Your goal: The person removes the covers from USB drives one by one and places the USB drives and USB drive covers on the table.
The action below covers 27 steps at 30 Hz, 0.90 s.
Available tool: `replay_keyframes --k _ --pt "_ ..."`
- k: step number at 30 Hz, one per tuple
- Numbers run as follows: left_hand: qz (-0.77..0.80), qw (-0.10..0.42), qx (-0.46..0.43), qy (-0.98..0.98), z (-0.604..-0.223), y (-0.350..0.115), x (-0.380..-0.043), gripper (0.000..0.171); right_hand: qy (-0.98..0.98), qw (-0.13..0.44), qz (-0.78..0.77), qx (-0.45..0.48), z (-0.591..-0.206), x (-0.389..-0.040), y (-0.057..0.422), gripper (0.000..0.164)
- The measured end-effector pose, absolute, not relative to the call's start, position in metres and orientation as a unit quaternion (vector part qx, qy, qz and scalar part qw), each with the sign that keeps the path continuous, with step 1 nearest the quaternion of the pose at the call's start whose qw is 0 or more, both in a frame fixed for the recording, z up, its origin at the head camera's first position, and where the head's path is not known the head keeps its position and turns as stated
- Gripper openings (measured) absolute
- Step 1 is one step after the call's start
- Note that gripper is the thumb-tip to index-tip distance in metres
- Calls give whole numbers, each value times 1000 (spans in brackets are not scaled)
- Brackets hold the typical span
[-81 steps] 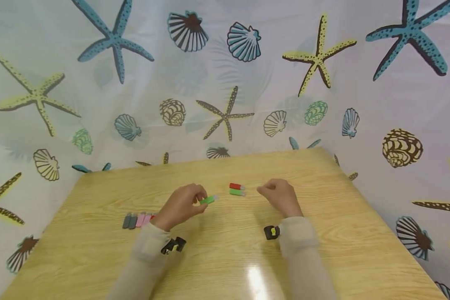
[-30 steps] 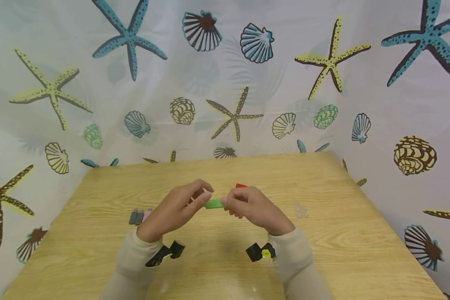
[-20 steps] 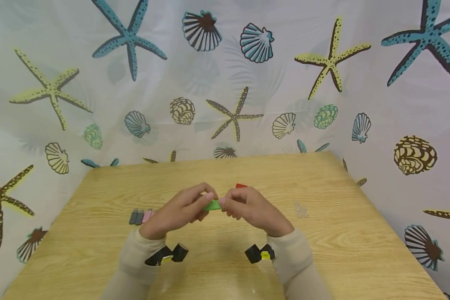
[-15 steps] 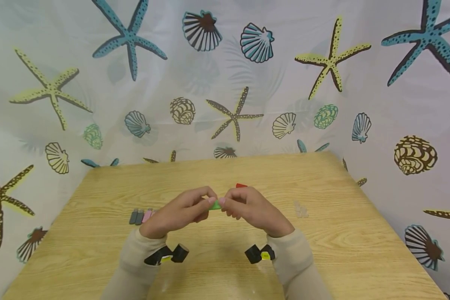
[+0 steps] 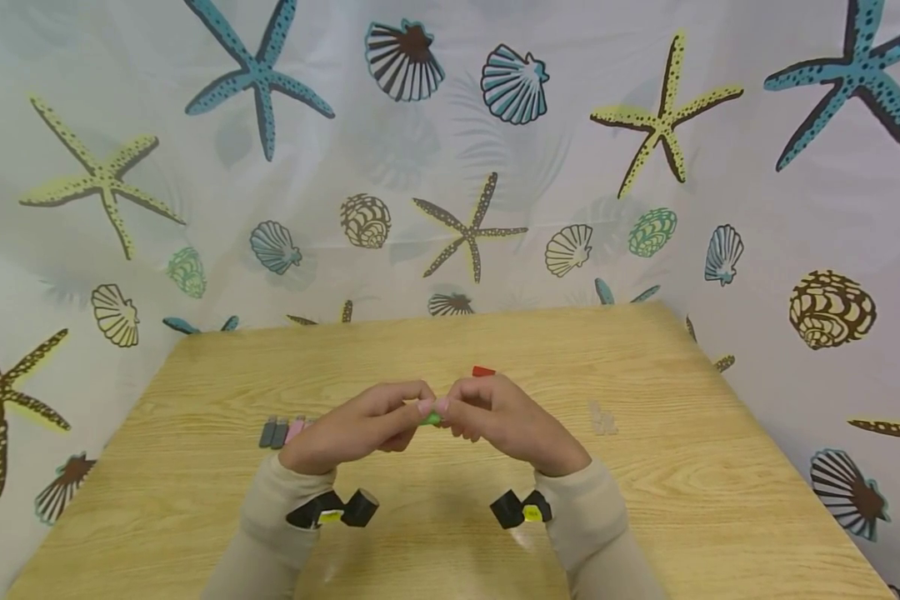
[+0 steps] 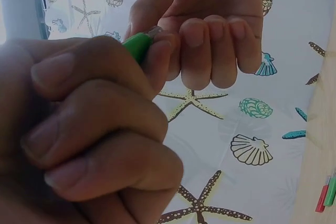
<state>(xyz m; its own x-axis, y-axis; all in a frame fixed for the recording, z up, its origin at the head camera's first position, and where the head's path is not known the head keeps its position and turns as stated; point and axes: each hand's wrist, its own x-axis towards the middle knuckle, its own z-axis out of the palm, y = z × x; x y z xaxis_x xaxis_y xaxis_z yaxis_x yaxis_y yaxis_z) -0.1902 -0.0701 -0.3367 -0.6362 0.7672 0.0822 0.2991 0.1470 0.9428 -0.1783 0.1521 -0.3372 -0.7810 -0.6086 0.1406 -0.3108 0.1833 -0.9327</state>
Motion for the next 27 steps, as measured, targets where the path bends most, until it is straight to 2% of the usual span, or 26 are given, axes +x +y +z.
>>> replay_keyframes --k 27 --pt "564 244 453 645 -330 -78 -186 27 696 127 -573 -415 -337 -176 152 27"
